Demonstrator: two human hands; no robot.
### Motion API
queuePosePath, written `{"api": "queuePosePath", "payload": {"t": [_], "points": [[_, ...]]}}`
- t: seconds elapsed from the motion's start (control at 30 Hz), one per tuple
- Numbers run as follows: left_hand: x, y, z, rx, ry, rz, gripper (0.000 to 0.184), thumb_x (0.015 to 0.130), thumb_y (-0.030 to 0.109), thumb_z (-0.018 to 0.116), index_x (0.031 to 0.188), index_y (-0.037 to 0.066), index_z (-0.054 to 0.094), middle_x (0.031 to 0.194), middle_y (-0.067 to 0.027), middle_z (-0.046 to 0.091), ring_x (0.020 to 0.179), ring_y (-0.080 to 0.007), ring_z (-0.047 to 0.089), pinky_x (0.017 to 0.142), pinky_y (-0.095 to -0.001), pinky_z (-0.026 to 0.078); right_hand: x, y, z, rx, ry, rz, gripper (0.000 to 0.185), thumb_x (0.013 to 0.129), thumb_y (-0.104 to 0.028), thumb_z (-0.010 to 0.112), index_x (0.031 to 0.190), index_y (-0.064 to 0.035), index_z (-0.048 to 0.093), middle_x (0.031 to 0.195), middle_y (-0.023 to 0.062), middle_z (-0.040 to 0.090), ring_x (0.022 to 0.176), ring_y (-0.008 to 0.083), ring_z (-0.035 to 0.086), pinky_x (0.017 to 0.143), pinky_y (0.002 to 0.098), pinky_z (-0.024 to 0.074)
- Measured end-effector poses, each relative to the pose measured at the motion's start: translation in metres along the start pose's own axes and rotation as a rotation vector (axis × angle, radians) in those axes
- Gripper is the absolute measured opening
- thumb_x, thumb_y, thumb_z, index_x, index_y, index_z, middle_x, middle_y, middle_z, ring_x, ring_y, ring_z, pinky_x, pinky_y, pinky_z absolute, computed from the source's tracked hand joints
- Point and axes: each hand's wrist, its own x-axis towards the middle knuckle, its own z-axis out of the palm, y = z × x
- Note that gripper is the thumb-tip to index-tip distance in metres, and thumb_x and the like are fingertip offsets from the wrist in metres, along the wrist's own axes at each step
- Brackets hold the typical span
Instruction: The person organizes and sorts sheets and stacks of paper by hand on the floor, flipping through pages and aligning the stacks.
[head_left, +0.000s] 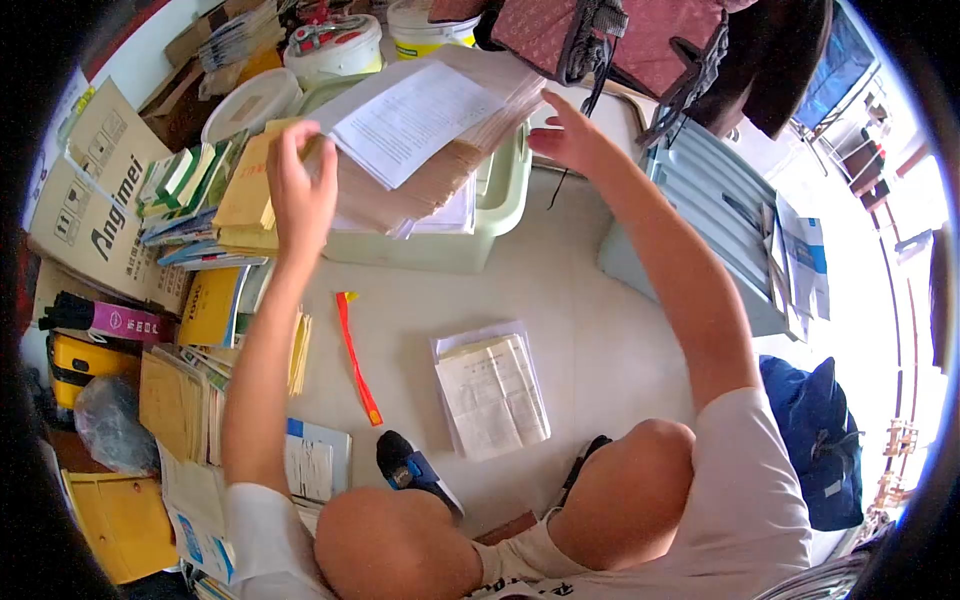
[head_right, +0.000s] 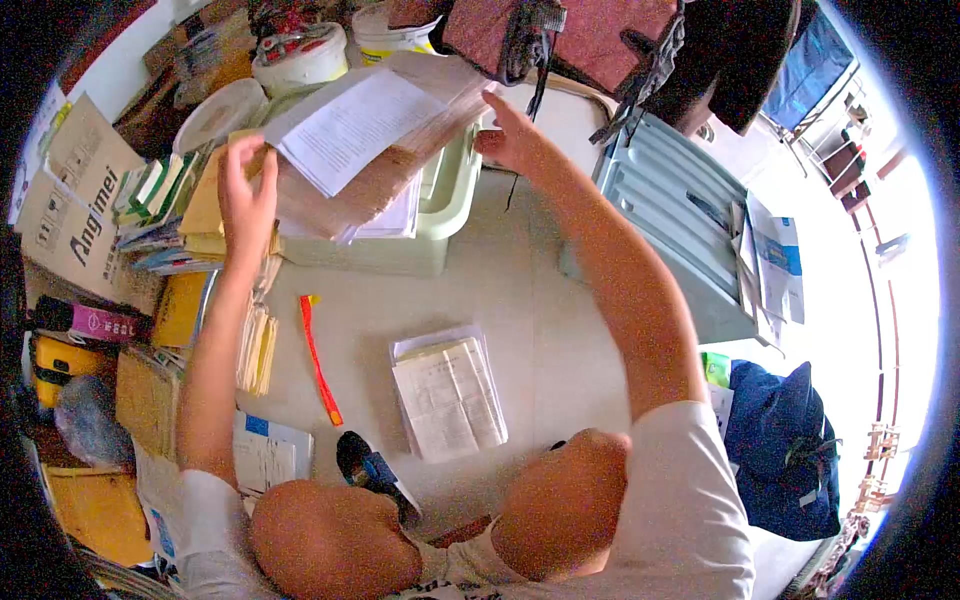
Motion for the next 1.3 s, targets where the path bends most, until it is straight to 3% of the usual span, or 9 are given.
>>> {"api": "queuePosePath", "payload": {"t": [0.17,0.23,0.4,0.5,0.77,0.9,0.97,1.13,1.3], "points": [[0.092,-0.048,0.051,0.224,-0.209,-0.122,0.064,0.087,0.05,0.071,0.125,0.002,0.054,0.126,-0.0252,0.059,0.121,-0.0365,0.054,0.101,-0.0435,0.043,0.036,0.019,0.032,0.129,0.014,0.133,0.098,0.072,-0.055,0.082,0.139,0.0021,0.038,0.12,0.0225,0.054,0.112,0.0359,0.057,0.099,0.0531,0.0478],[0.1,-0.036,0.054,0.006,-0.624,-0.225,0.072,0.085,0.052,0.072,0.133,0.002,0.05,0.132,-0.0267,0.057,0.129,-0.0376,0.05,0.107,-0.043,0.04,0.035,0.023,0.041,0.092,-0.057,0.066,0.088,0.074,-0.053,0.081,0.132,0.002,0.046,0.116,0.0188,0.056,0.108,0.0335,0.058,0.098,0.0534,0.0483],[0.069,-0.011,0.015,-0.083,-1.005,0.076,0.097,0.075,0.012,0.073,0.157,0.02,0.022,0.155,-0.0239,0.033,0.144,-0.0383,0.033,0.118,-0.0426,0.029,0.036,0.03,0.039,0.065,-0.072,0.064,0.069,0.078,-0.051,0.078,0.12,0.0002,0.056,0.105,0.0136,0.062,0.1,0.0297,0.062,0.092,0.0516,0.0518],[0.054,-0.015,-0.003,0.277,-0.888,0.242,0.088,0.076,-0.004,0.066,0.154,0.02,0.032,0.159,-0.0142,0.033,0.146,-0.0336,0.033,0.12,-0.0418,0.028,0.034,0.03,0.045,0.076,-0.039,0.069,0.064,0.08,-0.048,0.076,0.123,-0.0044,0.057,0.109,0.0128,0.064,0.101,0.0296,0.063,0.092,0.0521,0.0519],[0.047,-0.037,0.019,0.136,-0.606,0.328,0.075,0.077,-0.022,0.051,0.14,0.018,0.055,0.14,-0.0146,0.057,0.128,-0.0323,0.056,0.108,-0.0394,0.046,0.026,0.031,0.049,0.049,-0.099,0.04,0.057,0.083,-0.047,0.075,0.126,-0.0147,0.058,0.116,0.0103,0.065,0.108,0.03,0.062,0.093,0.0522,0.0512],[0.048,-0.027,-0.007,0.163,-0.364,0.269,0.055,0.089,-0.009,0.057,0.136,0.02,0.06,0.126,-0.0134,0.067,0.109,-0.0255,0.069,0.087,-0.034,0.059,0.022,0.03,0.045,0.036,-0.09,0.053,0.056,0.084,-0.048,0.074,0.121,-0.0088,0.059,0.116,0.0114,0.064,0.109,0.0276,0.061,0.094,0.0511,0.0516],[0.041,-0.025,-0.024,0.129,-0.252,0.254,0.048,0.089,0.0,0.063,0.134,0.016,0.062,0.127,-0.0122,0.068,0.112,-0.0234,0.067,0.092,-0.0331,0.056,0.018,0.029,0.04,0.018,-0.208,0.015,0.07,0.078,-0.041,0.083,0.123,-0.0011,0.048,0.111,0.0154,0.056,0.105,0.0299,0.062,0.093,0.0496,0.0561],[-0.01,0.028,-0.082,-0.046,-0.124,0.243,0.049,0.086,0.023,0.075,0.13,0.006,0.062,0.129,-0.0129,0.066,0.119,-0.0247,0.063,0.105,-0.0373,0.047,0.003,0.043,0.001,-0.196,-0.073,-0.119,0.084,0.085,-0.052,0.073,0.138,0.0045,0.041,0.118,0.0215,0.054,0.108,0.0332,0.059,0.095,0.0481,0.0548],[-0.134,0.048,-0.145,0.103,-0.095,0.555,0.037,0.097,0.027,0.063,0.127,0.006,0.063,0.126,-0.0134,0.067,0.115,-0.0276,0.062,0.104,-0.0388,0.047,-0.072,0.084,-0.063,-0.716,-0.003,-0.32,0.045,0.098,-0.045,0.058,0.112,-0.0024,0.056,0.092,0.0068,0.061,0.085,0.0194,0.061,0.074,0.0372,0.054]]}}
